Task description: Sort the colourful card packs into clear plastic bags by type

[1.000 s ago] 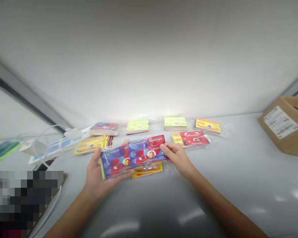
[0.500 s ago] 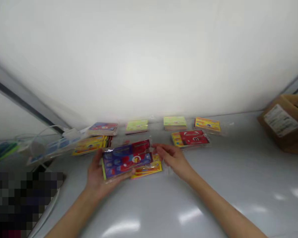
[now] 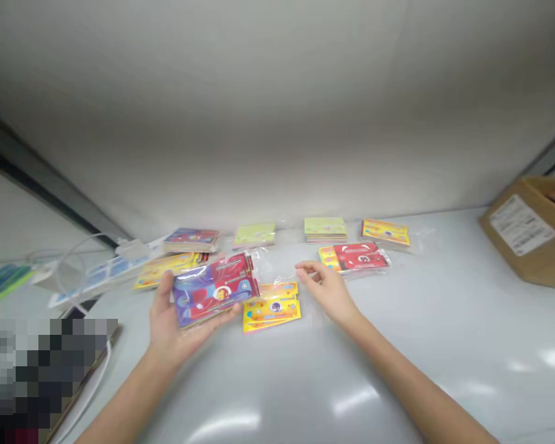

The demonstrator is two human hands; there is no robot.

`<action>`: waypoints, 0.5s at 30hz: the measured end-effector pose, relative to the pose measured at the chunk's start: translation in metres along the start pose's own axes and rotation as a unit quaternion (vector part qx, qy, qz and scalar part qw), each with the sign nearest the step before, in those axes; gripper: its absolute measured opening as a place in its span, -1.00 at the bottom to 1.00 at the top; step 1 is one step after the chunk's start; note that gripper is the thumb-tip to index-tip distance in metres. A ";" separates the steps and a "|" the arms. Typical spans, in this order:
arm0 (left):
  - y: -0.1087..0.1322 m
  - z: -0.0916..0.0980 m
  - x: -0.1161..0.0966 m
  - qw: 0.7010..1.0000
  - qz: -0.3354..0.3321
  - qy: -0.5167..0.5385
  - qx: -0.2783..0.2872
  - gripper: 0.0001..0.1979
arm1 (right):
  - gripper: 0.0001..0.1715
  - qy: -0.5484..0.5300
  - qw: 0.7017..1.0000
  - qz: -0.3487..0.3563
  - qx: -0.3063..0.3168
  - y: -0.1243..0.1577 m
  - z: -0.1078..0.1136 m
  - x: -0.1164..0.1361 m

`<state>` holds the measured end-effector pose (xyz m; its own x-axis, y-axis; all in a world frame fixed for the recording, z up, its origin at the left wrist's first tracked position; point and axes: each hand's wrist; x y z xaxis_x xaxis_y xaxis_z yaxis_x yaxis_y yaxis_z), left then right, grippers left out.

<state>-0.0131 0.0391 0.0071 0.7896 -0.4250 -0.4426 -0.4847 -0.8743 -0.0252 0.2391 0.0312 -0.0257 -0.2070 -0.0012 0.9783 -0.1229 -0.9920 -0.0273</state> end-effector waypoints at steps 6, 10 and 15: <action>0.001 -0.003 0.002 1.000 0.000 -0.003 -0.019 -0.62 | -0.62 0.226 0.963 0.093 0.111 0.003 -0.005 -0.013; 0.001 -0.006 0.002 1.000 0.001 -0.004 -0.022 -0.63 | -0.71 0.255 0.957 0.089 0.105 0.002 -0.004 -0.014; 0.000 -0.009 0.002 1.000 -0.008 -0.013 -0.028 -0.62 | -0.70 0.240 0.966 0.069 0.069 0.000 -0.005 -0.016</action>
<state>-0.0085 0.0359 0.0142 0.7867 -0.4055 -0.4654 -0.4503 -0.8927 0.0168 0.2378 0.0313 -0.0420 -0.6423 -0.1082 0.7588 0.0609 -0.9941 -0.0903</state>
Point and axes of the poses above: each hand's wrist, its own y-axis away from the middle knuckle, its own z-axis out of the back of the hand, x = y × z, and after that the axes turned 5 degrees about -z, right-handed
